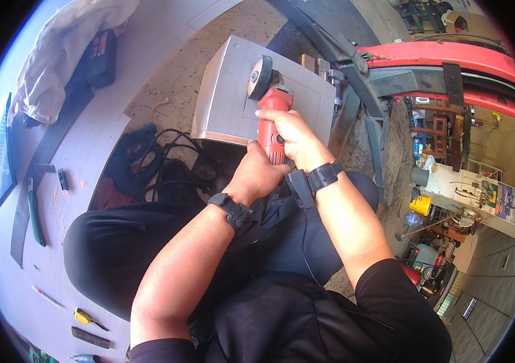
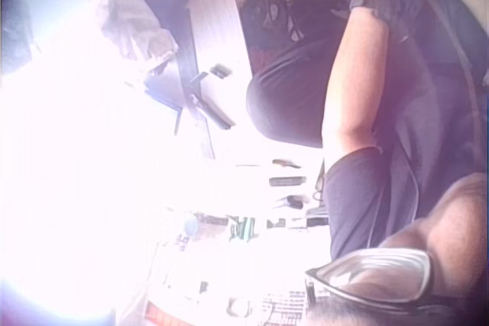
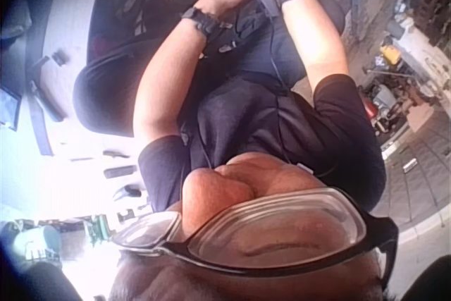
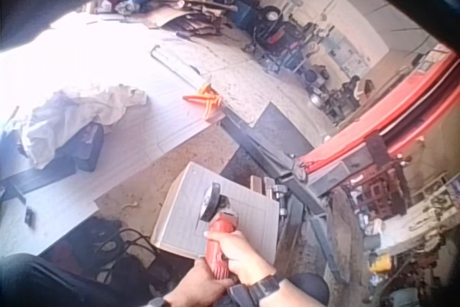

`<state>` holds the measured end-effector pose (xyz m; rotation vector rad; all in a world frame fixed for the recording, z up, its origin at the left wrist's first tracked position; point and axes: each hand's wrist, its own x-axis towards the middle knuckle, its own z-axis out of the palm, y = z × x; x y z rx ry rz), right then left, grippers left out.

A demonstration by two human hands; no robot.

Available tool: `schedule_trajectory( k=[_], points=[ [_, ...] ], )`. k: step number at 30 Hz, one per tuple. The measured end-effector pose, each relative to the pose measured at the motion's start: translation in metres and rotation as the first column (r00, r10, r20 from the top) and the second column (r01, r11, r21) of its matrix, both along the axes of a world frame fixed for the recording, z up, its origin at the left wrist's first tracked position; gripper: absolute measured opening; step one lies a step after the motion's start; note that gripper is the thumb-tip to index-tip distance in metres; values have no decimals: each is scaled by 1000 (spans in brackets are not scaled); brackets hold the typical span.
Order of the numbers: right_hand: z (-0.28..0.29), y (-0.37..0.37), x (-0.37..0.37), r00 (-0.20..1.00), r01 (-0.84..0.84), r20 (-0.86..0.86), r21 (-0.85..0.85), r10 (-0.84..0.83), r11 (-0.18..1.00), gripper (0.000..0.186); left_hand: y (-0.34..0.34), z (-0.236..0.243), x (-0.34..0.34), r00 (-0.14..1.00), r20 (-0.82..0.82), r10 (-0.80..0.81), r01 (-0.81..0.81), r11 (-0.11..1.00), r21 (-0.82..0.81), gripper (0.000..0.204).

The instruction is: Repairing a car's taillight and then grinding a metal plate in a workshop.

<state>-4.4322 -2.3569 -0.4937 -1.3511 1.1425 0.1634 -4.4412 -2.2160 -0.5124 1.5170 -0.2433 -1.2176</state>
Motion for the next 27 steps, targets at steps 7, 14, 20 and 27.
schedule_trajectory(
  k=[7,14,20,27],
  points=[
    [5,6,0,1000,2,-29,-8,-2,1000,29,4,2,-3,1000,30,10,-11,1000,18,70],
    [6,8,-2,999,0,-40,-8,0,1000,28,4,-5,-7,1000,8,-3,3,1000,3,74],
    [4,9,-5,999,-17,-32,6,18,1000,29,7,0,-9,1000,23,14,-14,999,29,76],
    [8,14,-8,999,-10,-32,11,10,1000,30,8,-1,-15,1000,-12,29,-29,1000,0,75]
  ],
)
